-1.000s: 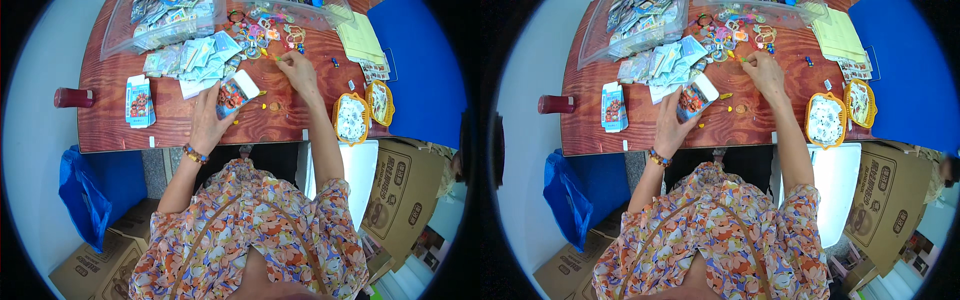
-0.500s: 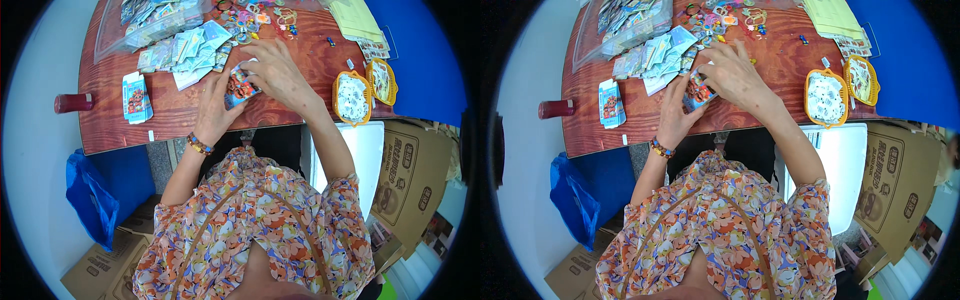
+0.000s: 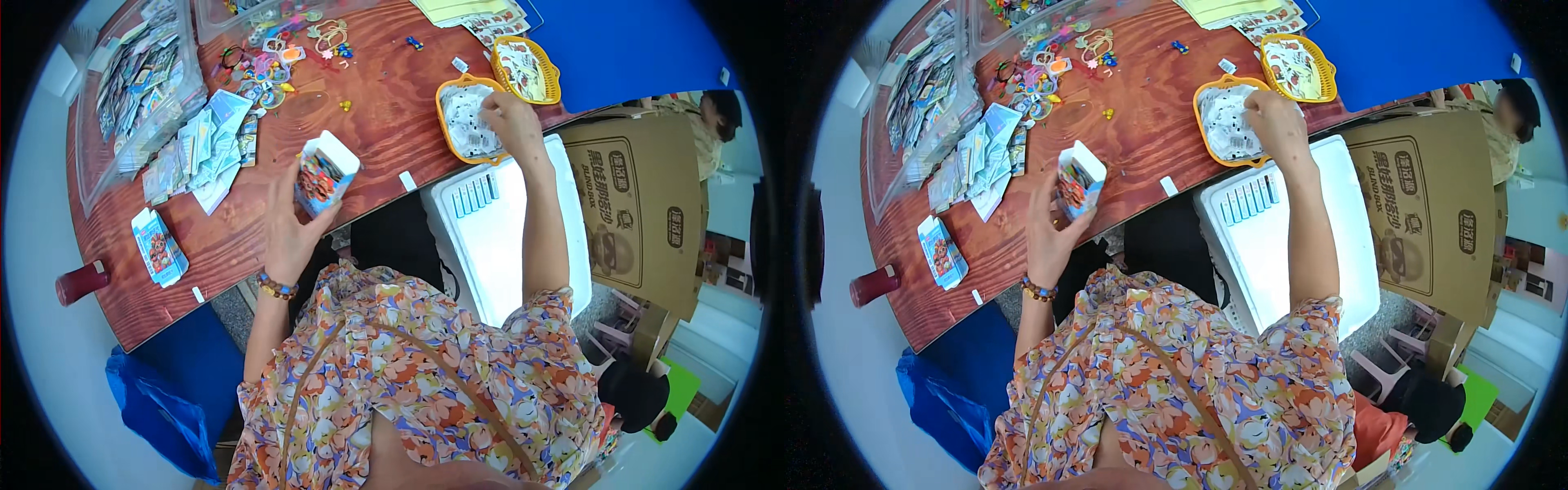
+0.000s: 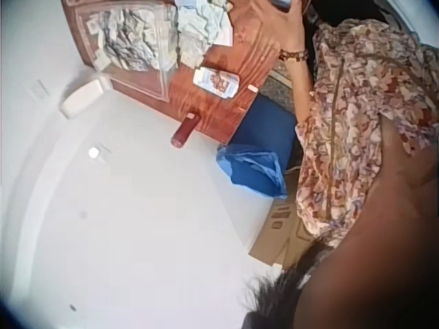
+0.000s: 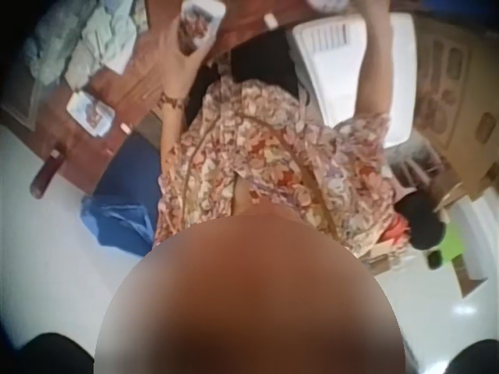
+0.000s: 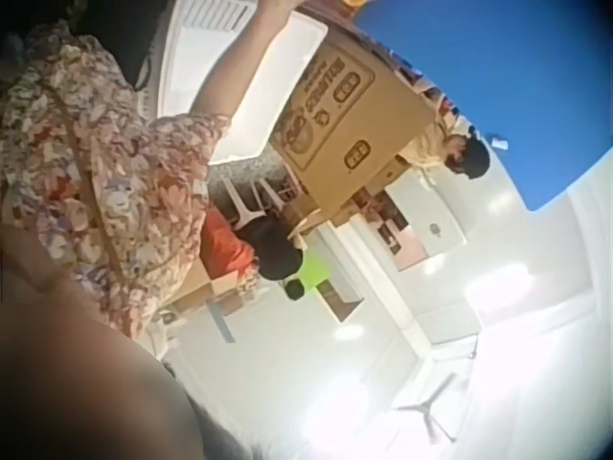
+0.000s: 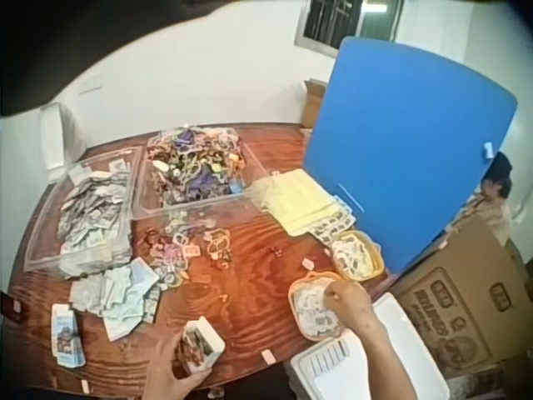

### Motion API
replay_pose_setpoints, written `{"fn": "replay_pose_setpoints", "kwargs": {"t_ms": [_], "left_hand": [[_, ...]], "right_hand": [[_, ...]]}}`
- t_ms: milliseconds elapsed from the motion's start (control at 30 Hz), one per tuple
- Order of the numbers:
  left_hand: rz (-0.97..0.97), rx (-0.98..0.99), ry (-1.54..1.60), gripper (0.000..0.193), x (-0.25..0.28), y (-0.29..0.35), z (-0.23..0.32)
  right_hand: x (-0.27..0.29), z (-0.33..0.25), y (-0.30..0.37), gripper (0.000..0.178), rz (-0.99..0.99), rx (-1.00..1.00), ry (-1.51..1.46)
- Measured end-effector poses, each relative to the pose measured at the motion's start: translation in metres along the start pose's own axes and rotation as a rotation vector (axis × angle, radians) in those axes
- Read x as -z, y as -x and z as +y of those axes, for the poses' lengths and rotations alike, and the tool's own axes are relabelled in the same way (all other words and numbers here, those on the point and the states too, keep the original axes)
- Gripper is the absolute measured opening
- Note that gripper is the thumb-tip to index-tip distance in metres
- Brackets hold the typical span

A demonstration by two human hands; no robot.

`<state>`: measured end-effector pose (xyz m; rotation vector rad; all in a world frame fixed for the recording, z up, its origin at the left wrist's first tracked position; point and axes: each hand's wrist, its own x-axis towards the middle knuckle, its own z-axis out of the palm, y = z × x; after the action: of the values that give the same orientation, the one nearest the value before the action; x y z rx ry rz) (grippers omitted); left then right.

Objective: Packaging small toys and cards into boxes at a factory workbench.

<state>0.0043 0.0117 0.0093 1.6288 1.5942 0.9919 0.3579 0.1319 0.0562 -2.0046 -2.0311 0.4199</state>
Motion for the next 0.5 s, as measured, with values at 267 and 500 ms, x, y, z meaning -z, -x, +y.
{"fn": "replay_pose_setpoints", "kwargs": {"t_ms": [267,500], "left_hand": [[-0.035,0.046,0.021,0.079,-0.003,0.0,0.011],[-0.041,-0.005,-0.07,0.078,0.001,-0.007,0.008]], "right_hand": [[-0.014,0.019,-0.02,0.013,-0.054,0.047,-0.018],[0.003,0.025,-0.022,0.012,-0.056,-0.038,-0.397]]}}
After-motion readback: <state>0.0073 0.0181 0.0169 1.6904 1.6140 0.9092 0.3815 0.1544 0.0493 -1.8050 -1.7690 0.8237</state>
